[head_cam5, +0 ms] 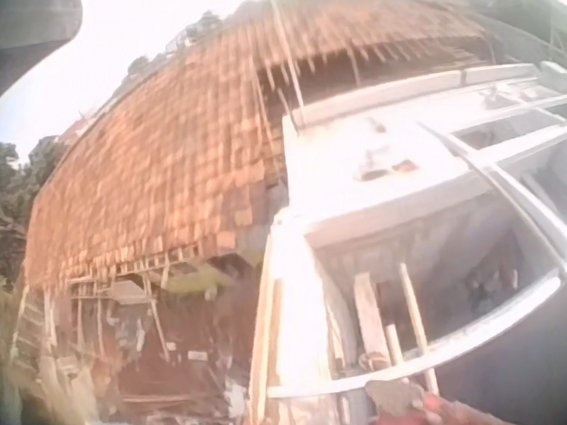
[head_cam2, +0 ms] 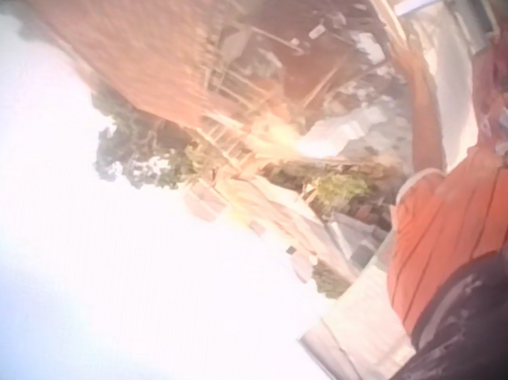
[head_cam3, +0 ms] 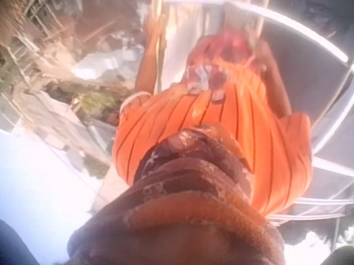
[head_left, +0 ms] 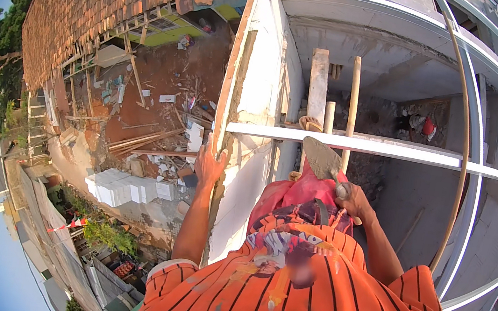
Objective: The person scoops cement from a bucket using a trowel and applies it to a wall structure. They smooth the cement along the wall and a metal frame, occasionally adjusting their position on the scaffolding.
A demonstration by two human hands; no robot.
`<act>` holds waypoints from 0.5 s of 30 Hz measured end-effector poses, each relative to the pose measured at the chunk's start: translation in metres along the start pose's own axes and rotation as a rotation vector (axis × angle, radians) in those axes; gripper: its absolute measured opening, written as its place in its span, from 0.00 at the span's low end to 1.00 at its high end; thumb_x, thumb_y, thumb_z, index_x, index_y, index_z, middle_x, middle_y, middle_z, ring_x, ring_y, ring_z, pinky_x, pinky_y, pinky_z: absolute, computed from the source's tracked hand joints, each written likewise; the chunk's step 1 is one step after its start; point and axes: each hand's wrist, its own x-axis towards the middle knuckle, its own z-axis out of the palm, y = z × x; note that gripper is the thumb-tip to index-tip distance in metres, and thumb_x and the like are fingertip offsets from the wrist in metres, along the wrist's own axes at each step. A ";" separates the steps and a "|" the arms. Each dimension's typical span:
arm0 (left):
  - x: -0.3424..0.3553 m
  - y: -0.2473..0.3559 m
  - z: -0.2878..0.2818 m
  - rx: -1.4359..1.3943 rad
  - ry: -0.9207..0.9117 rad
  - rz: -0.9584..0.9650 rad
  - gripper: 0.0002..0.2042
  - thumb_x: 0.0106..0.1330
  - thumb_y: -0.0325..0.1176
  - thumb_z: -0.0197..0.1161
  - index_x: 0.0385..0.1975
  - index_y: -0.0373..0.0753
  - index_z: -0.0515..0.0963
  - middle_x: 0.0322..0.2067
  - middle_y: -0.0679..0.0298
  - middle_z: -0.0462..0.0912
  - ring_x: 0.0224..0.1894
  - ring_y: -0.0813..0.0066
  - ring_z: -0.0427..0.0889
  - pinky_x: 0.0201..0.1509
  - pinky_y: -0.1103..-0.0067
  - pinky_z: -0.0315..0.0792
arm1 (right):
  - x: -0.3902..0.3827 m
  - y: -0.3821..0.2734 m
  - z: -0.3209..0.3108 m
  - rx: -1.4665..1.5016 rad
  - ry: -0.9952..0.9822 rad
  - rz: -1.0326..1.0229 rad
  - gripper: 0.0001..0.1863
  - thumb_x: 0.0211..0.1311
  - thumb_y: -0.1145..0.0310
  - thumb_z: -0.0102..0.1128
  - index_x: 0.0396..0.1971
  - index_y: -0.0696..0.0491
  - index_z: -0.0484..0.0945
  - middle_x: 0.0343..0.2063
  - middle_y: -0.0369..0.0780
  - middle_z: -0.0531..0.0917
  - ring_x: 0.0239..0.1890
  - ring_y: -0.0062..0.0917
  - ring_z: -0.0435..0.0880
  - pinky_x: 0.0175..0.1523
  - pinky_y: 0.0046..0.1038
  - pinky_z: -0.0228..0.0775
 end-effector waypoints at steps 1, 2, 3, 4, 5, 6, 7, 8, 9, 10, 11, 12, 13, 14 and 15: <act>0.004 -0.007 0.008 0.032 0.059 0.074 0.35 0.53 0.44 0.61 0.63 0.47 0.56 0.41 0.47 0.72 0.43 0.47 0.74 0.44 0.61 0.71 | -0.002 -0.004 -0.003 -0.018 0.002 -0.012 0.16 0.41 0.62 0.58 0.29 0.56 0.73 0.30 0.49 0.78 0.34 0.46 0.76 0.40 0.39 0.68; 0.010 -0.006 0.008 0.033 0.036 0.062 0.35 0.54 0.44 0.60 0.63 0.47 0.56 0.42 0.46 0.72 0.44 0.46 0.74 0.45 0.61 0.70 | -0.002 -0.005 -0.004 -0.037 0.003 -0.024 0.16 0.41 0.62 0.58 0.30 0.56 0.73 0.30 0.49 0.77 0.34 0.46 0.76 0.40 0.39 0.68; 0.012 -0.002 0.005 0.036 0.008 0.049 0.35 0.54 0.44 0.60 0.63 0.48 0.56 0.44 0.44 0.71 0.45 0.45 0.73 0.46 0.61 0.70 | -0.003 -0.003 0.000 -0.027 0.032 -0.035 0.14 0.40 0.64 0.57 0.28 0.56 0.73 0.28 0.48 0.77 0.33 0.46 0.75 0.40 0.39 0.68; 0.015 0.000 0.003 0.040 -0.020 0.035 0.34 0.55 0.44 0.60 0.63 0.48 0.56 0.45 0.43 0.71 0.46 0.44 0.73 0.47 0.61 0.70 | -0.002 -0.002 0.001 -0.015 0.045 -0.050 0.14 0.40 0.64 0.57 0.28 0.56 0.72 0.28 0.48 0.77 0.33 0.46 0.75 0.40 0.39 0.68; 0.021 0.000 0.004 0.045 -0.051 0.007 0.33 0.56 0.44 0.58 0.63 0.49 0.55 0.49 0.44 0.69 0.50 0.44 0.70 0.51 0.61 0.67 | -0.001 0.000 0.001 -0.002 0.057 -0.065 0.14 0.40 0.64 0.57 0.28 0.56 0.72 0.28 0.48 0.77 0.34 0.46 0.75 0.40 0.39 0.68; 0.026 -0.001 0.004 0.052 -0.082 -0.030 0.32 0.58 0.45 0.57 0.63 0.51 0.55 0.52 0.46 0.67 0.54 0.44 0.66 0.55 0.61 0.64 | -0.002 -0.002 -0.001 0.011 0.060 -0.084 0.14 0.40 0.65 0.57 0.28 0.56 0.72 0.28 0.48 0.77 0.34 0.45 0.76 0.40 0.39 0.68; 0.030 -0.003 0.005 0.061 -0.118 -0.066 0.32 0.59 0.45 0.56 0.64 0.52 0.54 0.56 0.47 0.66 0.58 0.44 0.63 0.59 0.61 0.61 | -0.003 -0.013 -0.008 0.005 0.053 -0.094 0.13 0.40 0.66 0.57 0.28 0.56 0.72 0.28 0.47 0.77 0.34 0.44 0.76 0.40 0.39 0.69; 0.040 -0.003 0.005 0.040 -0.113 -0.035 0.31 0.60 0.45 0.55 0.63 0.52 0.55 0.56 0.49 0.66 0.59 0.44 0.62 0.59 0.61 0.61 | -0.001 -0.021 -0.016 0.001 0.044 -0.065 0.13 0.40 0.66 0.57 0.28 0.56 0.72 0.28 0.47 0.77 0.34 0.44 0.76 0.40 0.39 0.69; 0.047 -0.004 0.006 0.020 -0.118 -0.013 0.30 0.60 0.45 0.54 0.63 0.52 0.56 0.57 0.50 0.66 0.59 0.44 0.62 0.60 0.61 0.60 | -0.001 -0.027 -0.021 -0.002 0.023 -0.032 0.12 0.40 0.67 0.57 0.28 0.56 0.72 0.29 0.46 0.77 0.35 0.44 0.76 0.40 0.39 0.69; 0.053 -0.005 0.008 0.031 -0.106 0.038 0.30 0.60 0.45 0.55 0.63 0.52 0.57 0.55 0.42 0.65 0.57 0.41 0.64 0.57 0.60 0.63 | -0.001 -0.028 -0.019 0.000 0.000 0.002 0.12 0.40 0.67 0.56 0.28 0.55 0.72 0.29 0.46 0.77 0.35 0.43 0.76 0.40 0.39 0.69; 0.062 -0.007 0.010 0.039 -0.081 0.081 0.30 0.60 0.45 0.55 0.63 0.53 0.57 0.53 0.34 0.64 0.54 0.39 0.67 0.54 0.59 0.66 | 0.001 -0.020 -0.014 -0.015 0.003 -0.035 0.13 0.40 0.68 0.56 0.29 0.56 0.72 0.30 0.47 0.77 0.36 0.44 0.76 0.42 0.39 0.69; 0.071 -0.004 0.011 0.032 -0.093 0.084 0.30 0.60 0.44 0.55 0.63 0.53 0.57 0.53 0.36 0.65 0.55 0.40 0.66 0.54 0.59 0.66 | 0.004 -0.018 -0.011 -0.001 0.022 -0.046 0.13 0.40 0.68 0.56 0.29 0.57 0.72 0.30 0.47 0.77 0.36 0.44 0.76 0.42 0.39 0.69; 0.079 -0.003 0.012 0.029 -0.095 0.126 0.30 0.60 0.44 0.56 0.63 0.53 0.57 0.53 0.38 0.67 0.56 0.42 0.66 0.55 0.60 0.66 | 0.005 -0.019 -0.012 0.013 0.038 -0.054 0.14 0.40 0.68 0.56 0.30 0.57 0.72 0.31 0.47 0.77 0.36 0.44 0.76 0.42 0.39 0.69; 0.087 -0.001 0.013 0.034 -0.117 0.118 0.30 0.59 0.44 0.56 0.63 0.53 0.57 0.52 0.39 0.67 0.56 0.42 0.66 0.56 0.60 0.65 | 0.003 -0.020 -0.013 0.028 0.045 -0.059 0.14 0.39 0.69 0.56 0.30 0.58 0.72 0.31 0.48 0.77 0.36 0.45 0.76 0.43 0.39 0.69; 0.096 0.001 0.013 0.036 -0.138 0.111 0.30 0.59 0.44 0.57 0.63 0.52 0.58 0.52 0.40 0.68 0.56 0.43 0.66 0.57 0.61 0.65 | 0.001 -0.022 -0.012 0.037 0.076 -0.066 0.14 0.39 0.69 0.56 0.30 0.59 0.72 0.31 0.48 0.77 0.36 0.45 0.76 0.43 0.39 0.68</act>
